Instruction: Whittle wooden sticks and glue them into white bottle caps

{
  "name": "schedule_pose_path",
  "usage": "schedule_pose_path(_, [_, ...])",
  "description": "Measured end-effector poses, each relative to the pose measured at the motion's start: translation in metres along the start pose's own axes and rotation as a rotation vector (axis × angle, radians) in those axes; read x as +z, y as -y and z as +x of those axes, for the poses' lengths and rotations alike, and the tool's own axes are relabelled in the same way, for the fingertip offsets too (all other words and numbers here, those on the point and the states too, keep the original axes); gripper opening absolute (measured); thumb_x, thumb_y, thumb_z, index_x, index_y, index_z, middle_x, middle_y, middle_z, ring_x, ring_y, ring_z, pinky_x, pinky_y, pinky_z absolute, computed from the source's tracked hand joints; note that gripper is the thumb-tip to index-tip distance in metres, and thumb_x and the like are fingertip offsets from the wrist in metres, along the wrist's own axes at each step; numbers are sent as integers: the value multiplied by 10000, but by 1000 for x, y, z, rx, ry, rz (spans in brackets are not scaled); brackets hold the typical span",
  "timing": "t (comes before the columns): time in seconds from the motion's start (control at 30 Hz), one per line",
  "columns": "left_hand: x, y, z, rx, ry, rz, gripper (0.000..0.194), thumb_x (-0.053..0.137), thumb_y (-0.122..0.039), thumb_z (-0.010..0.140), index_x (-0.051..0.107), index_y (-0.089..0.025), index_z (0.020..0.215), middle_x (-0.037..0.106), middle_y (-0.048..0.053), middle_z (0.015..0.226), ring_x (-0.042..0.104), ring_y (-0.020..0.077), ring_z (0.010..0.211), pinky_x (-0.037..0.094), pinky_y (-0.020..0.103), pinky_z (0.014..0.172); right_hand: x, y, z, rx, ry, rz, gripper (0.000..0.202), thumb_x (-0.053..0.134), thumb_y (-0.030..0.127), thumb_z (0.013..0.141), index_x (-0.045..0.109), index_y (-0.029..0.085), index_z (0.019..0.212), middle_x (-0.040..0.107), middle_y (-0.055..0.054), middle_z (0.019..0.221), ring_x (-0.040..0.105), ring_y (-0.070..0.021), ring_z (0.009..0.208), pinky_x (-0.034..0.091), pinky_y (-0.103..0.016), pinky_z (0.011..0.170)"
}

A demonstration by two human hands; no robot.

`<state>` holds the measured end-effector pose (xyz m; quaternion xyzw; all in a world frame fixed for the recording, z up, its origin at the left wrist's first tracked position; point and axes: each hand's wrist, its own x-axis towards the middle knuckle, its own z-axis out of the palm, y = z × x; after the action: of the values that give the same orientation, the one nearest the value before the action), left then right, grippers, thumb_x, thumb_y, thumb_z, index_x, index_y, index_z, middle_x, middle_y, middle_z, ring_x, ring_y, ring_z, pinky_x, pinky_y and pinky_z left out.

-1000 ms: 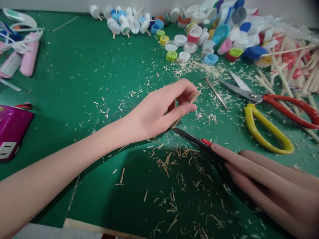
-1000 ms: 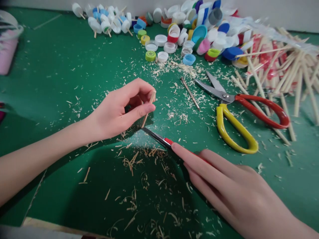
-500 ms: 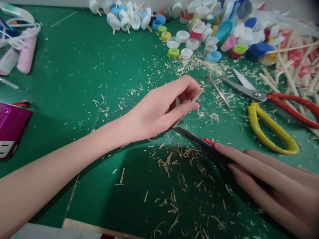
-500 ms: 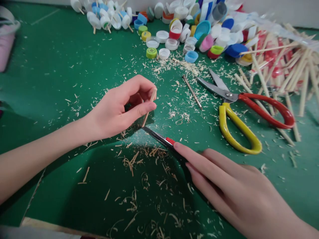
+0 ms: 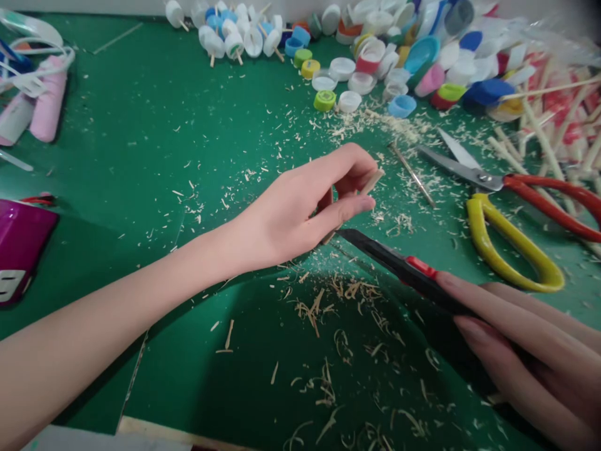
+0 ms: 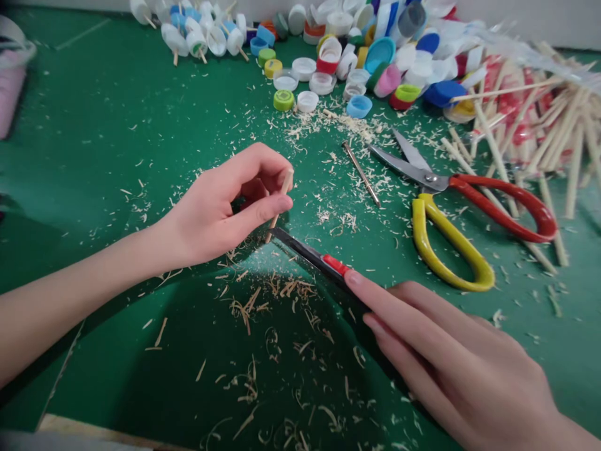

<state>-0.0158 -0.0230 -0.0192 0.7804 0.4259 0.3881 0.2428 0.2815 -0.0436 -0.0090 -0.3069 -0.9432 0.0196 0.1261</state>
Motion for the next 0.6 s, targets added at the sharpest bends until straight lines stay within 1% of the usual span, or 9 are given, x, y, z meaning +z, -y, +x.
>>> schedule_pose_path(0.07, [0, -1, 0, 1, 5, -4, 122, 422, -309, 987, 476, -199, 987, 578, 27, 929, 642, 126, 831, 510, 249, 641, 0, 1, 3, -29, -2, -13, 604, 398, 225, 976, 228, 399, 1528, 621, 17, 844, 570, -107, 527, 407, -228, 400])
schedule_pose_path(0.23, [-1, -1, 1, -13, -5, -14, 110, 441, -310, 978, 492, -212, 972, 585, 17, 903, 648, 128, 823, 510, 251, 628, 1, 5, 6, -98, 40, -37, 567, 364, 225, 983, 265, 345, 1529, 602, 13, 817, 558, -107, 509, 408, -248, 412])
schedule_pose_path(0.33, [0, -1, 0, -10, -4, 4, 128, 427, -321, 980, 496, -214, 966, 586, 14, 894, 648, 130, 824, 512, 256, 629, 3, 3, 3, -85, 22, -38, 574, 387, 224, 974, 280, 345, 1524, 608, 6, 844, 542, -102, 501, 402, -244, 411])
schedule_pose_path(0.47, [-1, -2, 1, -6, -16, 4, 82, 455, -269, 965, 501, -205, 944, 592, 8, 882, 638, 114, 799, 515, 246, 637, 3, -1, 2, -41, -11, -11, 609, 424, 216, 960, 260, 348, 1531, 578, -4, 818, 548, -109, 543, 399, -223, 414])
schedule_pose_path(0.6, [-1, -3, 2, -13, -18, -13, 51, 478, -240, 954, 508, -205, 932, 606, 10, 887, 630, 109, 785, 521, 239, 635, 2, -2, 5, -63, -24, -14, 606, 430, 209, 963, 265, 343, 1530, 554, 1, 797, 538, -102, 537, 374, -222, 398])
